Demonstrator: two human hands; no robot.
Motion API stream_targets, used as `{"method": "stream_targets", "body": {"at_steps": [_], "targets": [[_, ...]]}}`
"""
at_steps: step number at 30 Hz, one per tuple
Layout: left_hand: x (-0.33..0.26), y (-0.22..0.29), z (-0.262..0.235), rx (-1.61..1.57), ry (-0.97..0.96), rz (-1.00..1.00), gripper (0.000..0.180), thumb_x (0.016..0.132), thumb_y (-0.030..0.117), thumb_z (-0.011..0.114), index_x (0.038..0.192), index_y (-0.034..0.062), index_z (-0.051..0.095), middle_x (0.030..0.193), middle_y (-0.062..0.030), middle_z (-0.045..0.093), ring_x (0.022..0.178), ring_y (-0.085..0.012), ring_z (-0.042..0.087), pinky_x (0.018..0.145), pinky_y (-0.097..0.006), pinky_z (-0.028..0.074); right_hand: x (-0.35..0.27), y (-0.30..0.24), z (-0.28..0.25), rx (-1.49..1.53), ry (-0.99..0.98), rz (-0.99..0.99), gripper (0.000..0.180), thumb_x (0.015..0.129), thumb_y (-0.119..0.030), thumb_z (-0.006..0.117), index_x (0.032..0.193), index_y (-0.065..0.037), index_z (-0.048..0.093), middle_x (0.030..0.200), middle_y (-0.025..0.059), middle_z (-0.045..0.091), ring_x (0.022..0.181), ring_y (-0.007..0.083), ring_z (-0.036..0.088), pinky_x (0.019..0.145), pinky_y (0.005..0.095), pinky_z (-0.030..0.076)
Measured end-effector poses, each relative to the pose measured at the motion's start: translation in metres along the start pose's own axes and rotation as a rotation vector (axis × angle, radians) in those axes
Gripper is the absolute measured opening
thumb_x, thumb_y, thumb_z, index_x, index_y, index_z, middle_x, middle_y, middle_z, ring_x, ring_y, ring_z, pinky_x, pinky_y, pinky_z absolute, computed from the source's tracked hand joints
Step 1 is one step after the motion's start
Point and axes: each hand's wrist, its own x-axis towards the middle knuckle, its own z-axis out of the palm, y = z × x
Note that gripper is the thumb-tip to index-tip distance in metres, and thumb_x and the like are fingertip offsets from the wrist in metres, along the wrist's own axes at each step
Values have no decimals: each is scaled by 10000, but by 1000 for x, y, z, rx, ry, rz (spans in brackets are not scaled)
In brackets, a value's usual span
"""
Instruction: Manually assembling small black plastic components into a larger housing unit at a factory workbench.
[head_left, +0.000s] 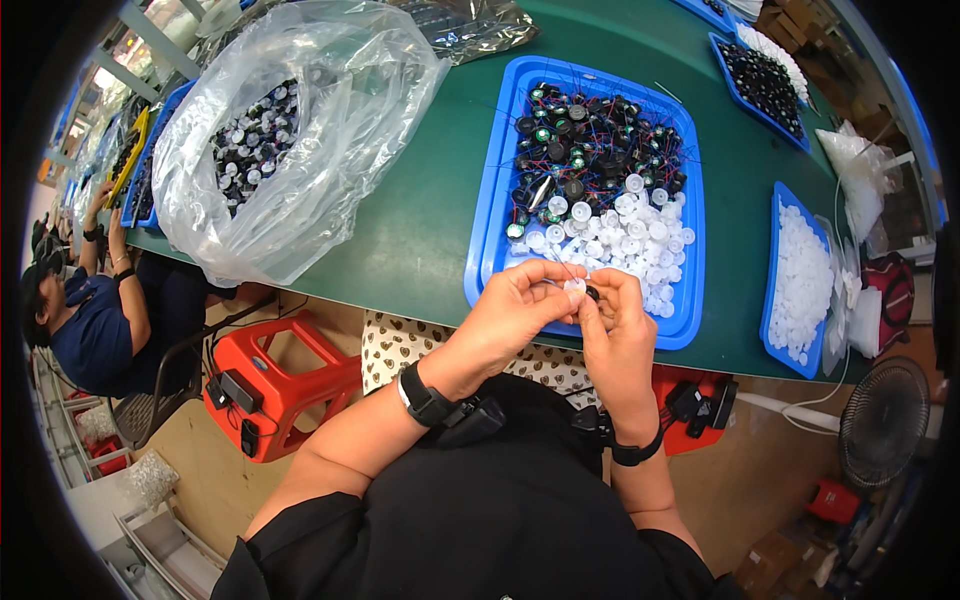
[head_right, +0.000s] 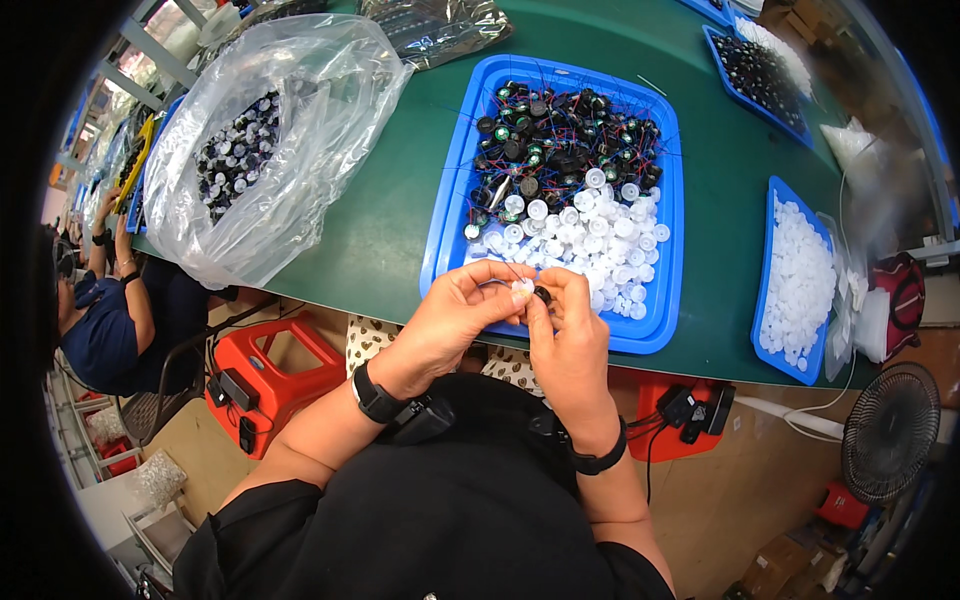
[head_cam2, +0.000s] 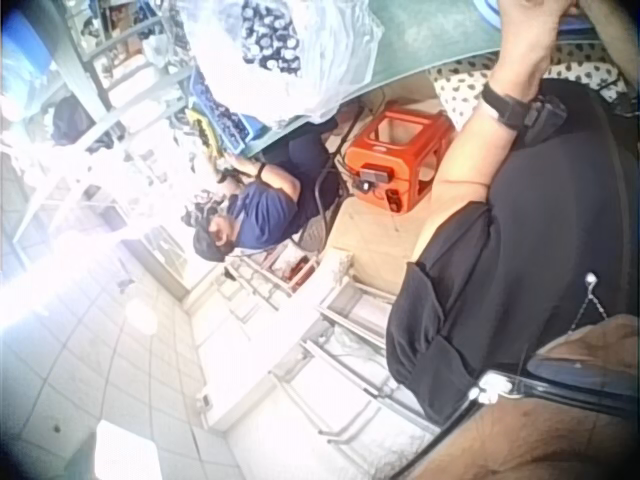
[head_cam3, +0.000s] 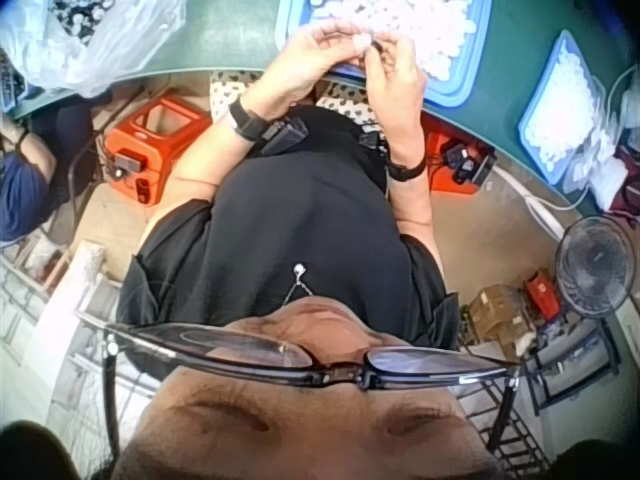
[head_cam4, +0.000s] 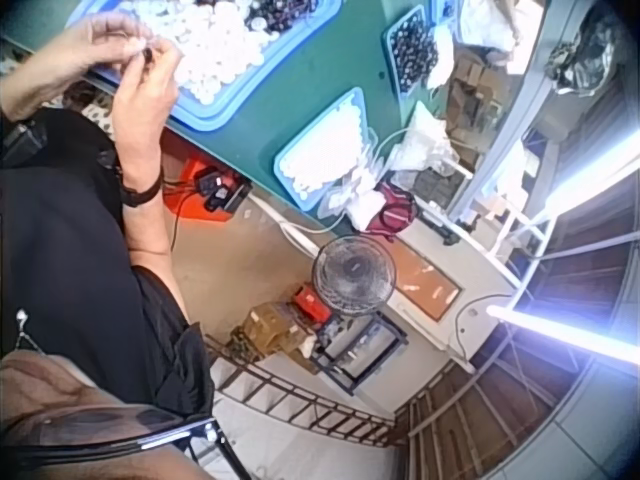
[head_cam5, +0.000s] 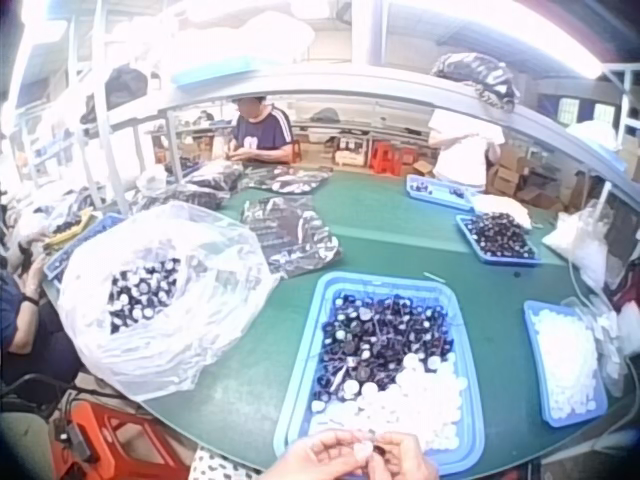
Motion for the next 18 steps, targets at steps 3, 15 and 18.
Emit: {"method": "stream_targets", "body": {"at_steps": [3,15,18], "targets": [[1,-7,0,136,37,47,294,882,49,624,1154,-26,539,994,-62,592,823,-76,570,765,-226,498,0,0,-2,59,-47,22,241,902,7,539,1136,38,491,1000,183,644,841,189,664,686,285,518],[-6,-5,4,734,54,459,456,835,-3,644,1245,-22,445,953,-48,542,785,-70,551,708,-211,471,11,-5,-3,107,4,24,110,896,-61,611,961,27,599,903,78,643,794,77,576,688,236,472],[-3,-5,3,733,65,487,464,823,8,664,1238,-14,457,949,-46,542,782,-76,559,718,-214,478,10,0,-2,75,132,-74,75,877,-58,637,886,16,625,831,41,636,751,57,552,657,222,453]]}}
